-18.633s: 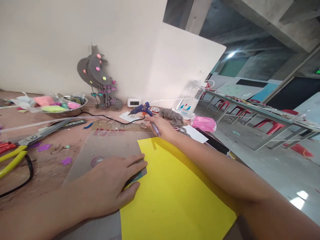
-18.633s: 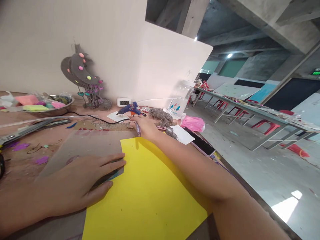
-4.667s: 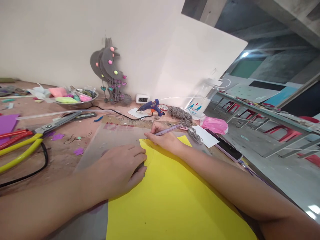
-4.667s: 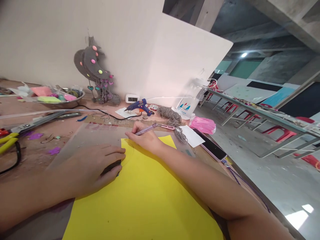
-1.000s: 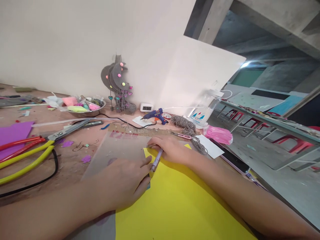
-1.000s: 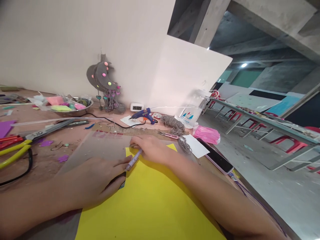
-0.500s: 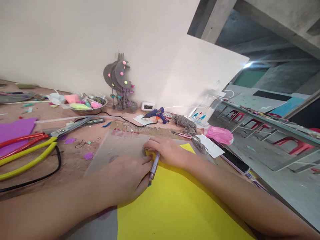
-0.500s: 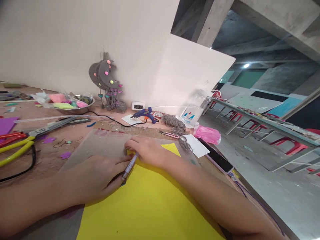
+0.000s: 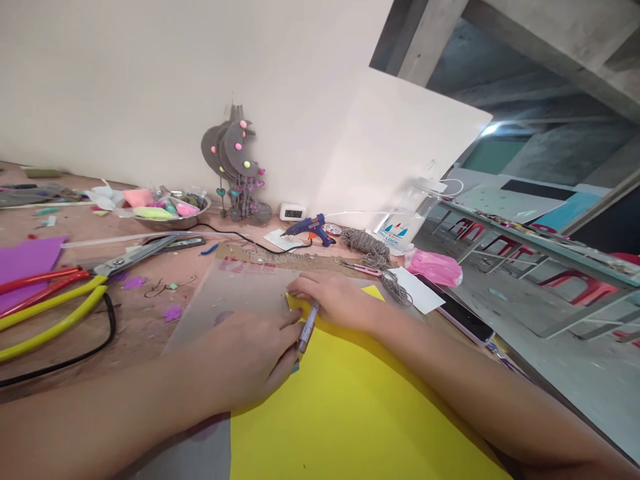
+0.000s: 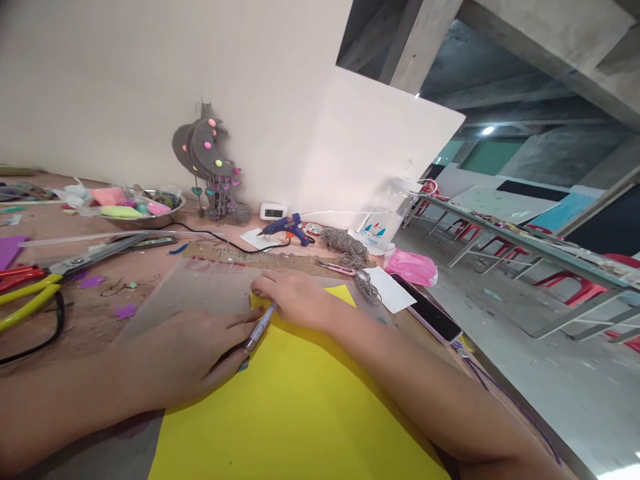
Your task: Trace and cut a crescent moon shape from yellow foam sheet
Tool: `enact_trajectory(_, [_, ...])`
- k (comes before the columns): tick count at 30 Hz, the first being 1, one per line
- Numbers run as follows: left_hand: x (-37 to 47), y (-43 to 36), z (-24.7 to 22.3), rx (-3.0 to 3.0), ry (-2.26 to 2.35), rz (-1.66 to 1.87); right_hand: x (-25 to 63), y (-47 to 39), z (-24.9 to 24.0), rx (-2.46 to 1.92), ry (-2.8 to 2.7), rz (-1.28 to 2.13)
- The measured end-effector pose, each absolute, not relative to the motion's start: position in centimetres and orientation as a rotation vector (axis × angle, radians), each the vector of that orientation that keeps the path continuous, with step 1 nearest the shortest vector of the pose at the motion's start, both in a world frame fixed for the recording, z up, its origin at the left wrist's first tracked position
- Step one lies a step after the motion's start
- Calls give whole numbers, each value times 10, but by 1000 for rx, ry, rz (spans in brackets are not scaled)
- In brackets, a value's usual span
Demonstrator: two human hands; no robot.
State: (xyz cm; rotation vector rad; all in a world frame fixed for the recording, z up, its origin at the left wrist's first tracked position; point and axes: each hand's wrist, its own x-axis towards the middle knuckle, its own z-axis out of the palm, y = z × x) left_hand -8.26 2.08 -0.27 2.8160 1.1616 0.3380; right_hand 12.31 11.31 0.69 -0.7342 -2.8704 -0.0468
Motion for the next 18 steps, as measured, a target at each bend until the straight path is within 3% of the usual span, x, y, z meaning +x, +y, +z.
enact_trajectory(8, [-83,21,-1,2838,1163,217,126,114,6,-796,-2769,116])
enact_trajectory(14, [-81,20,0,2848,1201,261,143,146,4,-1102,-2477,272])
enact_trajectory(18, [-78,20,-1,2806,1288,253,145,147,23,-1157,-2087,765])
